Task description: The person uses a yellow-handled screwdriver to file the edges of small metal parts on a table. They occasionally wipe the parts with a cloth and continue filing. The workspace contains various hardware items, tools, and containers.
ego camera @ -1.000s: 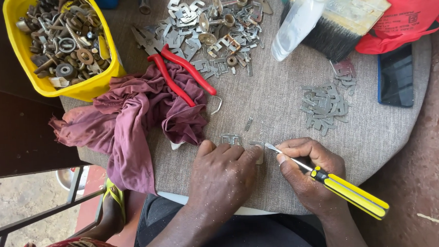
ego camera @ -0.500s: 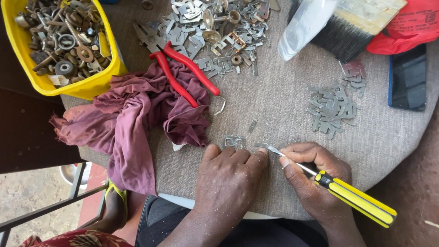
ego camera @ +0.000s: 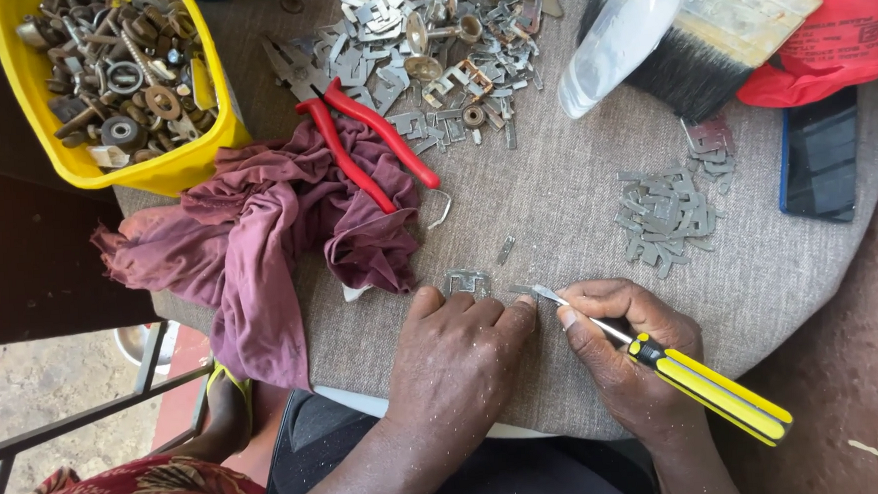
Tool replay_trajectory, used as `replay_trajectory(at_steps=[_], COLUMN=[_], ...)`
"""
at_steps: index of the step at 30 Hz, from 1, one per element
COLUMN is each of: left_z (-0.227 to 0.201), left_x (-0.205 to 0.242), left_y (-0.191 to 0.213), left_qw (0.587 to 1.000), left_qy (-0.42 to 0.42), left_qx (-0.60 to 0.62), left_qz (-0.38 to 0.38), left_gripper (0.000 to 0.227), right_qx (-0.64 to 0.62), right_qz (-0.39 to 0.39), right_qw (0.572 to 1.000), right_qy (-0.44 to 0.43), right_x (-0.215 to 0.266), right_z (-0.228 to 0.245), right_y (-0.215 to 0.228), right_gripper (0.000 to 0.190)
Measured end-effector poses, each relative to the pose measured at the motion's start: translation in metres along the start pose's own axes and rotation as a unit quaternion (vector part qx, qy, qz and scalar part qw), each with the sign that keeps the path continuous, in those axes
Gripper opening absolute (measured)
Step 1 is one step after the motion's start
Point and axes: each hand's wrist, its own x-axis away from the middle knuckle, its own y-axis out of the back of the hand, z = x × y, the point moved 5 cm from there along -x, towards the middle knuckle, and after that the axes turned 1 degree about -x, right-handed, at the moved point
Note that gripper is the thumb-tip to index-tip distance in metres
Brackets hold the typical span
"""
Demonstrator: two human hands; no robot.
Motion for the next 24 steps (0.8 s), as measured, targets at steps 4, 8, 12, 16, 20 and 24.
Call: replay_trajectory(at_steps=[4, 8, 12, 16, 20, 24], left_z=[0.001, 0.002, 0.002, 0.003, 0.003, 0.004], left_x=[-0.001, 0.002, 0.004, 0.005, 0.003, 0.004], left_y=[0.001, -0.001, 0.002, 0.0, -0.002, -0.003], left_qw=[1.0, 1.0, 0.999, 1.0, 0.999, 0.999], left_qy=[0.009, 0.007, 0.01, 0.016, 0.014, 0.012], left_qx=[0.019, 0.016, 0.038, 0.023, 0.044, 0.028], left_qz=[-0.013, 0.004, -0.013, -0.014, -0.012, -0.011], left_gripper=[0.008, 0.013, 0.016, 0.011, 0.012, 0.007], right_qx=[-0.001, -0.023, -0.011, -0.029, 0.0, 0.004], right_qz=[-0.006, 0.022, 0.049, 0.051, 0.078, 0.091], right_qw=[1.0, 0.999, 0.997, 0.995, 0.994, 0.992], right_qy=[-0.008, -0.027, -0.063, -0.086, -0.07, -0.086], right_x=[0.0, -0.006, -0.008, -0.015, -0.02, -0.028], right_z=[-0.002, -0.007, -0.015, -0.017, -0.015, -0.006], right_y=[0.003, 0.0, 0.006, 0.002, 0.006, 0.0], right_gripper=[0.004, 0.005, 0.006, 0.008, 0.009, 0.008])
